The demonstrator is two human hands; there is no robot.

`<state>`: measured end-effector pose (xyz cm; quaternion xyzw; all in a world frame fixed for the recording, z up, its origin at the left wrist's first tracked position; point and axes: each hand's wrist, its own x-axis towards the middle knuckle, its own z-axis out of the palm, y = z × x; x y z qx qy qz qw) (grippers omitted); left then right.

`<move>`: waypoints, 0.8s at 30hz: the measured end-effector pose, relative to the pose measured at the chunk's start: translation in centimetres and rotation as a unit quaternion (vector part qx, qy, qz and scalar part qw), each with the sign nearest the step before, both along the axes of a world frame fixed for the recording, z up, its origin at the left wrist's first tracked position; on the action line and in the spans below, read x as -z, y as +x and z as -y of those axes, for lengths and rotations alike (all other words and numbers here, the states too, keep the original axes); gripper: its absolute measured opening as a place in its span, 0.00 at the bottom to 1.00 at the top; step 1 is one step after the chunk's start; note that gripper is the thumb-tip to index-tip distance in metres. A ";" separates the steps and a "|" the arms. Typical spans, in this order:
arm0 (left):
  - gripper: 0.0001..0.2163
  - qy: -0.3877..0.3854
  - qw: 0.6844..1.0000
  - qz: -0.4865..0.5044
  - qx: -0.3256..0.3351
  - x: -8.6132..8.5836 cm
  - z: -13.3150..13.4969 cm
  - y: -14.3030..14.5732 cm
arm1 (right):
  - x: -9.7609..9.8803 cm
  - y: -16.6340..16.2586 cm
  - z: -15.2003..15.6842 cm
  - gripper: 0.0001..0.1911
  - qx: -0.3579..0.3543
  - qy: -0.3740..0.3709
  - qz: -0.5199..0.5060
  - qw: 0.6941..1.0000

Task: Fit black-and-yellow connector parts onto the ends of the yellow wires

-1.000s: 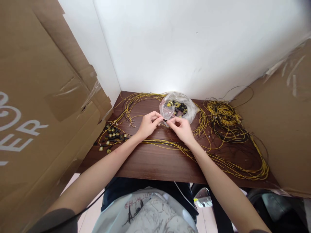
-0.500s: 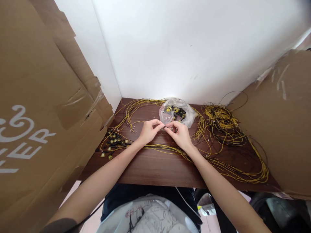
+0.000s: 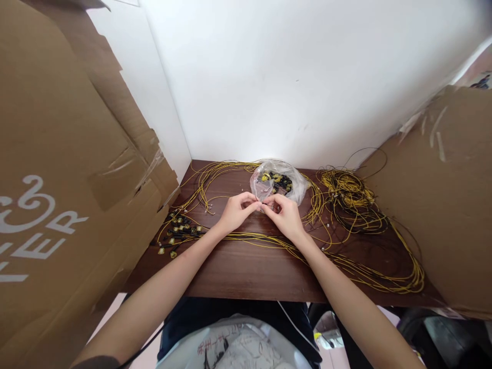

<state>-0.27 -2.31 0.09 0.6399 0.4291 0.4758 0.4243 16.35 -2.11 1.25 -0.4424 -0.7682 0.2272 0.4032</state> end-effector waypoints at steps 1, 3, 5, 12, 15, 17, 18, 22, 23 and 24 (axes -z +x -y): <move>0.12 0.007 1.000 -0.012 0.001 0.0 0.1 0.0 | 0.0 0.0 0.0 0.08 -0.002 0.001 0.000 1.000; 0.13 0.013 1.000 -0.026 0.002 0.1 0.1 0.0 | -0.1 0.0 0.1 0.08 -0.004 0.001 0.001 1.000; 0.13 0.014 1.000 -0.025 0.002 0.1 0.1 -0.1 | -0.1 -0.1 0.2 0.08 -0.004 0.001 0.004 1.000; 0.10 0.012 1.000 -0.020 -0.020 0.3 -0.3 -0.3 | -0.3 -0.3 0.2 0.07 -0.021 0.012 0.007 1.000; 0.11 0.006 1.000 0.001 -0.024 0.4 -0.4 -0.3 | -0.4 -0.3 0.2 0.07 -0.017 0.014 0.004 1.000; 0.11 0.001 1.000 0.019 -0.024 0.4 -0.5 -0.3 | -0.4 -0.2 0.2 0.06 -0.015 0.013 0.006 1.000; 0.11 -0.001 0.999 0.025 -0.024 0.4 -0.5 -0.3 | -0.3 -0.1 0.2 0.06 -0.014 0.013 0.008 1.000; 0.10 -0.001 1.000 0.021 -0.016 0.2 -0.3 -0.2 | 0.0 0.0 0.0 0.06 -0.019 0.033 0.024 0.999; 0.10 0.000 1.000 0.019 -0.012 0.1 -0.3 -0.2 | 0.0 0.0 0.0 0.05 -0.018 0.046 0.028 0.998; 0.10 0.001 1.000 0.017 -0.008 0.0 -0.2 -0.2 | -0.1 -0.1 -0.1 0.06 -0.010 0.064 0.027 0.998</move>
